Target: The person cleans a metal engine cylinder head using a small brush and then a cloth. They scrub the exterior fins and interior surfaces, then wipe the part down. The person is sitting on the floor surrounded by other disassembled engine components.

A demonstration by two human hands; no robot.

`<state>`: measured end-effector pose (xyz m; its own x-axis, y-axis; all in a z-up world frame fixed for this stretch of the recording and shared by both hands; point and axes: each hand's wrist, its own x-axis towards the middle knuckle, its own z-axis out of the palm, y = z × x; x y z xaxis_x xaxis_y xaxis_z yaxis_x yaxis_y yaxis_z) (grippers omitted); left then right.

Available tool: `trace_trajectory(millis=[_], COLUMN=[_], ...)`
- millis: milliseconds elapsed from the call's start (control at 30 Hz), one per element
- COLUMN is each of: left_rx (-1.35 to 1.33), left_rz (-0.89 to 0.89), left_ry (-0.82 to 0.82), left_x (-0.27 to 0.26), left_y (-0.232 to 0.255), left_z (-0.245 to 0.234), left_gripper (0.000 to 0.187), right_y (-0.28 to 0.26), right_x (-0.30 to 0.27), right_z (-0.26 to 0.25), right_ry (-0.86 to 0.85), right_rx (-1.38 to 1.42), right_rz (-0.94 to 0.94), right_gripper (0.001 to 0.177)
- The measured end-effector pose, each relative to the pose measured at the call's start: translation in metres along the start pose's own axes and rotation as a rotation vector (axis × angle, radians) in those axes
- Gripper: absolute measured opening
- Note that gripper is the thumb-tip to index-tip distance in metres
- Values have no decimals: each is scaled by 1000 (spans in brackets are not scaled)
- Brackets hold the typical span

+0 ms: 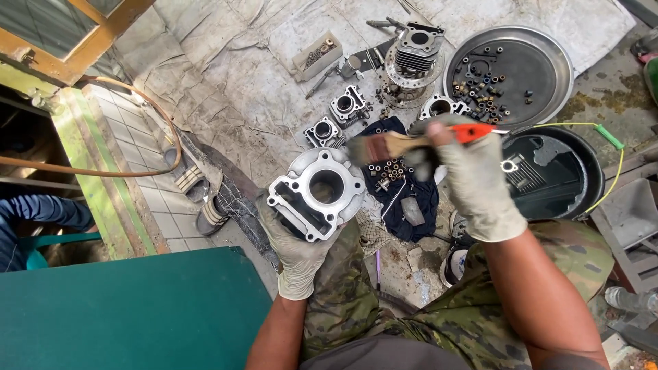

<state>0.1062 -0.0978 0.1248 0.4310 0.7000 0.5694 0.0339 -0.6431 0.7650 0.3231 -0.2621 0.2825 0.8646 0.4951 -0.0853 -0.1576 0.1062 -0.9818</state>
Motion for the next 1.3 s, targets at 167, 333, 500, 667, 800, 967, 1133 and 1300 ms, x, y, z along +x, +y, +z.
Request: trace_trajectory(millis=[167,333,500,667,800,967,1133,1300], left_rx=[-24,-40,-638,-1142,-1021,-875,-724,-574], left_rz=[-24,-67,-729,-1263,-1131,-962,-799,-636], left_ry=[-17,-8,230,452,442,415,377,345], left_x=[2,-1,55,76,72,65,54,-10], left_y=[1,1,87,131,124,111,84,-66], left_z=[0,-4,18,26,25,28,38,77], left_gripper=[116,115,72,40,44,48,53,58], right_y=[-15,1,38,27,44,35,35,43], right_x=[-8,-27,-35,-31,-39,-27,-43,-35], right_z=[-9,-12,-11,-16,-11,-21,-13,-22], right_ry=[-228,-325,-360,-244,-383,-293,-326,-244], right_rx=[-194,-172,-27,-318,-249,-388,-223,-548], right_rz=[183,-139,-377,-630,-678,-685,-684,-752], right_gripper=[22,21,14,10,6,7,5,12])
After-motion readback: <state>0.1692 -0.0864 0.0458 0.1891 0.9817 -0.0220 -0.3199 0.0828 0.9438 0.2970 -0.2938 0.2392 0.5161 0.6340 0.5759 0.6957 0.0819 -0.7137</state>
